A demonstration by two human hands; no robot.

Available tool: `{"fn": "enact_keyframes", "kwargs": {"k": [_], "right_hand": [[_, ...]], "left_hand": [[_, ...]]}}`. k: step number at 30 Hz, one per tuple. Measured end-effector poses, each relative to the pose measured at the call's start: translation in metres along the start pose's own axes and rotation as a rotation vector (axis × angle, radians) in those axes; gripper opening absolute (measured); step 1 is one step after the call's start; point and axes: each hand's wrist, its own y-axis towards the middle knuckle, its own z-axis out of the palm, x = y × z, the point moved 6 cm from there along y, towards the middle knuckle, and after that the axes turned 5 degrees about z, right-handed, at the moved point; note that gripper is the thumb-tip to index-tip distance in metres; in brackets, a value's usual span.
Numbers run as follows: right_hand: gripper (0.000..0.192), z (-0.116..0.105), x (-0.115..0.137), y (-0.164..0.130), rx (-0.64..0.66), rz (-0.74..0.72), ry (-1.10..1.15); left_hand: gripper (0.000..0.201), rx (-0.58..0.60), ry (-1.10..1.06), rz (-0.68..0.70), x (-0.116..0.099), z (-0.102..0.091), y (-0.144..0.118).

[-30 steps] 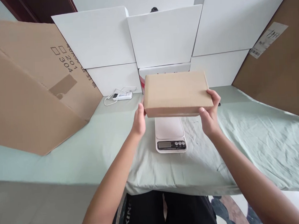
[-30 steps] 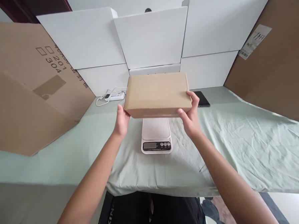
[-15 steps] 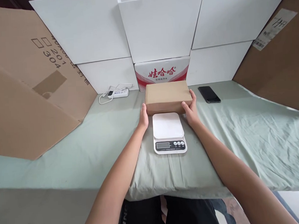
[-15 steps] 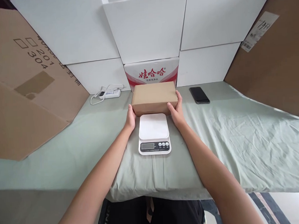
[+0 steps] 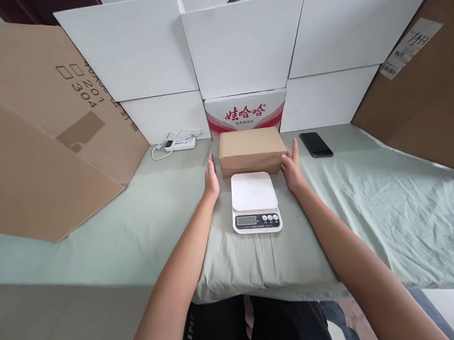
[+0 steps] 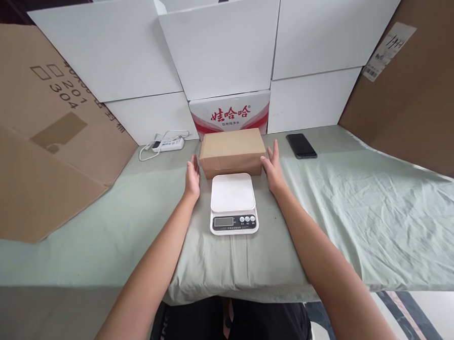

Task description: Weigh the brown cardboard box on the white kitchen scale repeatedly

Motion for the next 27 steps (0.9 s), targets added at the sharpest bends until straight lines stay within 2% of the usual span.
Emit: {"fn": "enact_keyframes", "kwargs": {"k": [3,5,11,15,19,27], "right_hand": [[0.122,-0.008,-0.010,-0.001,-0.055,0.108,0.095],[0.120,-0.007,-0.009,-0.003,-0.056,0.118,0.118],[0.114,-0.001,-0.002,-0.009,-0.050,0.118,0.110],[0.112,0.004,0.004,-0.014,-0.007,0.118,0.064],[0.107,0.013,0.020,-0.022,0.049,0.039,0.041],[0.101,0.023,0.036,-0.031,0.064,-0.006,0.002]], "left_hand": [[0.080,-0.057,-0.014,-0.048,-0.004,-0.008,0.000],[0.081,-0.065,-0.023,-0.076,-0.004,-0.008,-0.002],[0.081,-0.008,-0.048,-0.116,0.001,0.006,-0.012],[0.079,0.031,-0.087,-0.080,0.002,0.013,-0.015],[0.081,0.104,-0.112,-0.014,-0.002,0.016,-0.017],[0.082,0.135,-0.151,0.016,-0.004,0.020,-0.016]]}}
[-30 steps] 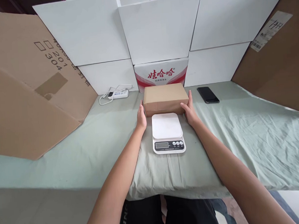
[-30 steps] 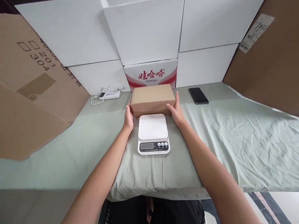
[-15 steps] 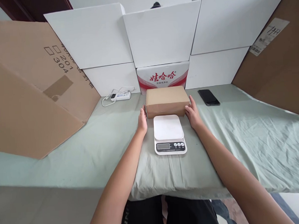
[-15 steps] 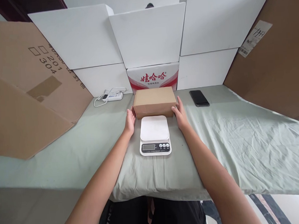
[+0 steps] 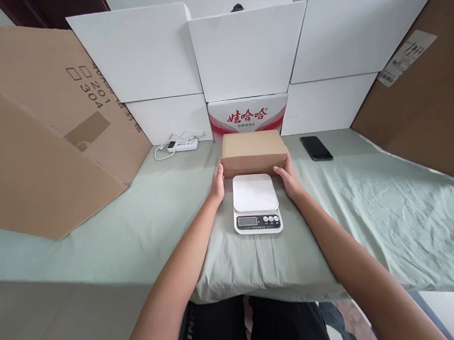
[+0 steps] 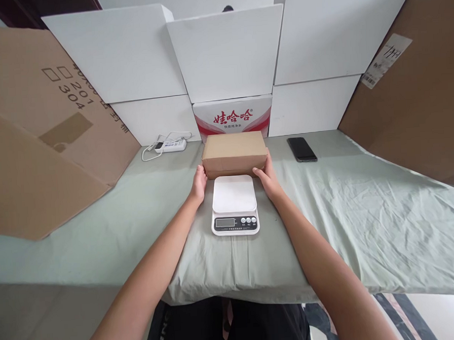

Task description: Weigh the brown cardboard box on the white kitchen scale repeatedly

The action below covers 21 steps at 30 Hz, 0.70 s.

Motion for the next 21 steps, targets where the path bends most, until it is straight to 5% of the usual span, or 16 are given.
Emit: {"fn": "enact_keyframes", "kwargs": {"k": [12,17,21], "right_hand": [[0.115,0.005,0.026,-0.007,-0.009,-0.108,-0.024],[0.114,-0.005,0.056,-0.035,-0.050,-0.191,-0.137],[0.108,-0.013,0.056,-0.080,-0.020,-0.169,-0.204]], "left_hand": [[0.090,0.076,0.110,0.206,-0.037,0.005,-0.010],[0.095,0.124,0.150,0.270,-0.073,0.012,-0.051],[0.101,0.158,0.149,0.209,-0.079,0.009,-0.095]]}}
